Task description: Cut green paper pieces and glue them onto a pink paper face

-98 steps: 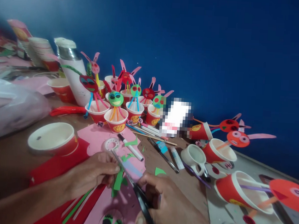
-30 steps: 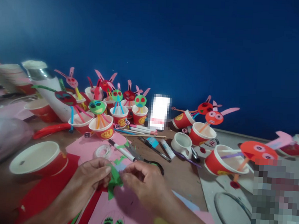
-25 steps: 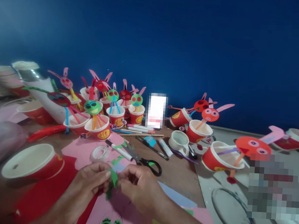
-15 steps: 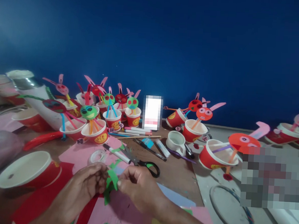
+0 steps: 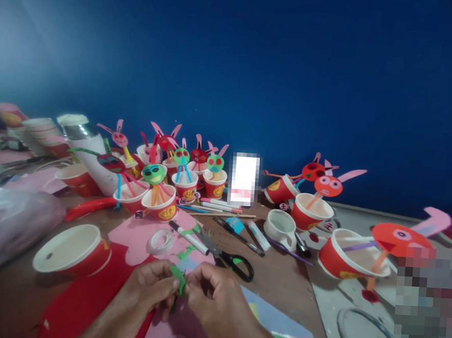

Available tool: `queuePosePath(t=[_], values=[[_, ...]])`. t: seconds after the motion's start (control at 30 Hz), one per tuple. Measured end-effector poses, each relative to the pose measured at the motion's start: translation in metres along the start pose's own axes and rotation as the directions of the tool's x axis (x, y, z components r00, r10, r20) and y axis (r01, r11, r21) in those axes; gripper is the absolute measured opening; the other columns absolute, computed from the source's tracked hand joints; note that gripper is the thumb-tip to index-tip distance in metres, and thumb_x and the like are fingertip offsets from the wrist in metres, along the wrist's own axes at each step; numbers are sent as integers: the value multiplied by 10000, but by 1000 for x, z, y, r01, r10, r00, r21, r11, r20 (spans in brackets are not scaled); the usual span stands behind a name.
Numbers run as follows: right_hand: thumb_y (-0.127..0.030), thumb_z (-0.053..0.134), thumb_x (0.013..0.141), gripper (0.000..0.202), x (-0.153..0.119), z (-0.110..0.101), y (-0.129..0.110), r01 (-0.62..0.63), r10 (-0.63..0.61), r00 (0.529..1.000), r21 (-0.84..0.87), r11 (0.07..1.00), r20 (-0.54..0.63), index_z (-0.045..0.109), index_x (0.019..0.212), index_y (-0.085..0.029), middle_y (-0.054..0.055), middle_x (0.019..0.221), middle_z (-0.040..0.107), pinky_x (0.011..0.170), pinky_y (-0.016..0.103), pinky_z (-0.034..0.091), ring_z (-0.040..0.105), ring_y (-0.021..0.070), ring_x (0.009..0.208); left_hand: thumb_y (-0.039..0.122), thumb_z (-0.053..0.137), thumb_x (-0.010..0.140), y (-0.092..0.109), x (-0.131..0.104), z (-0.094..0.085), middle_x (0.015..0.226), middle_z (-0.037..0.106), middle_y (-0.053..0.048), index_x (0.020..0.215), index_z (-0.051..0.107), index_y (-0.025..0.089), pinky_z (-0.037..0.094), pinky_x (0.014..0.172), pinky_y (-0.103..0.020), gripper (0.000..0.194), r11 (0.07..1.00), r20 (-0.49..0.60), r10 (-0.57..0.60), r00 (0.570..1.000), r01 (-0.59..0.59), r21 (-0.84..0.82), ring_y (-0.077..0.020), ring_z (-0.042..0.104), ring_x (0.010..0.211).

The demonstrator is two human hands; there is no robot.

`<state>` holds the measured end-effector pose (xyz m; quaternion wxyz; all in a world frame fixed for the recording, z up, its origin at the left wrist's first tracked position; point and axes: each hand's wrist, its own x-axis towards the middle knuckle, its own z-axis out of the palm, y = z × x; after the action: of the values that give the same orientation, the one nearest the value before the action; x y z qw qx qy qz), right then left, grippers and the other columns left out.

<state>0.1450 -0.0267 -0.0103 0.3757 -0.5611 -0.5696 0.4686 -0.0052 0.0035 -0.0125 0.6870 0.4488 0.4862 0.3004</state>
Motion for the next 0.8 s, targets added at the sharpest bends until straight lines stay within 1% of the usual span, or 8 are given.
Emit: queuePosePath(t=[0.1,0.2,0.3,0.37,0.5,0.6,0.7,0.8], values=[[-195,497,736,157,0,3,3,-10,10,1000,-11,1000,-5,442,590,-177,-62,543,362,486,203,275,334,92,528,277,582,643,1,1,-1,425,504,36,573,517,152,235,344,-174,157,1000,-5,-14,1000,14,24,-59,401,323],[-191,509,743,149,0,4,5,-6,6,1000,17,1000,-2,463,602,-174,-57,555,387,493,202,287,348,92,535,260,577,644,2,1,-3,432,508,39,578,512,154,241,358,-182,140,999,2,-27,1000,27,40,-63,410,338],[-221,497,777,175,2,-1,2,6,-9,999,85,996,34,493,612,-165,-47,569,410,513,206,307,365,93,546,234,570,671,2,0,-5,454,509,40,584,516,152,274,397,-190,131,999,22,-26,999,25,23,-68,440,384],[-234,455,812,224,4,-6,-1,7,-14,998,124,992,58,517,611,-160,-40,569,424,522,209,319,381,96,552,231,561,699,2,0,-7,470,510,38,594,525,150,295,428,-197,137,1000,43,-21,999,21,1,-71,451,415],[-245,391,858,298,7,-13,-1,-12,-4,995,158,987,98,550,622,-158,-21,594,487,553,220,342,424,104,575,246,551,726,2,2,-9,478,499,37,619,550,144,289,436,-209,148,998,81,-51,995,53,-23,-76,446,426],[-284,417,862,310,7,-13,3,-37,21,993,141,989,117,523,598,-162,-37,568,438,527,222,310,383,96,546,252,560,722,3,4,-8,475,503,34,599,534,145,289,436,-214,165,996,85,-75,994,79,-38,-80,447,423],[-263,485,824,258,6,-11,5,-69,51,988,122,990,146,496,586,-165,-58,543,371,481,211,260,323,81,516,247,572,706,3,4,-7,466,504,35,573,518,148,291,434,-213,174,993,62,-92,994,96,-61,-79,447,413],[-228,532,785,186,6,-9,7,-82,65,987,121,989,144,516,612,-161,-65,546,388,468,195,255,322,71,510,236,573,694,3,4,-7,467,512,33,579,531,145,289,430,-208,152,991,57,-103,993,108,-83,-74,444,407]])
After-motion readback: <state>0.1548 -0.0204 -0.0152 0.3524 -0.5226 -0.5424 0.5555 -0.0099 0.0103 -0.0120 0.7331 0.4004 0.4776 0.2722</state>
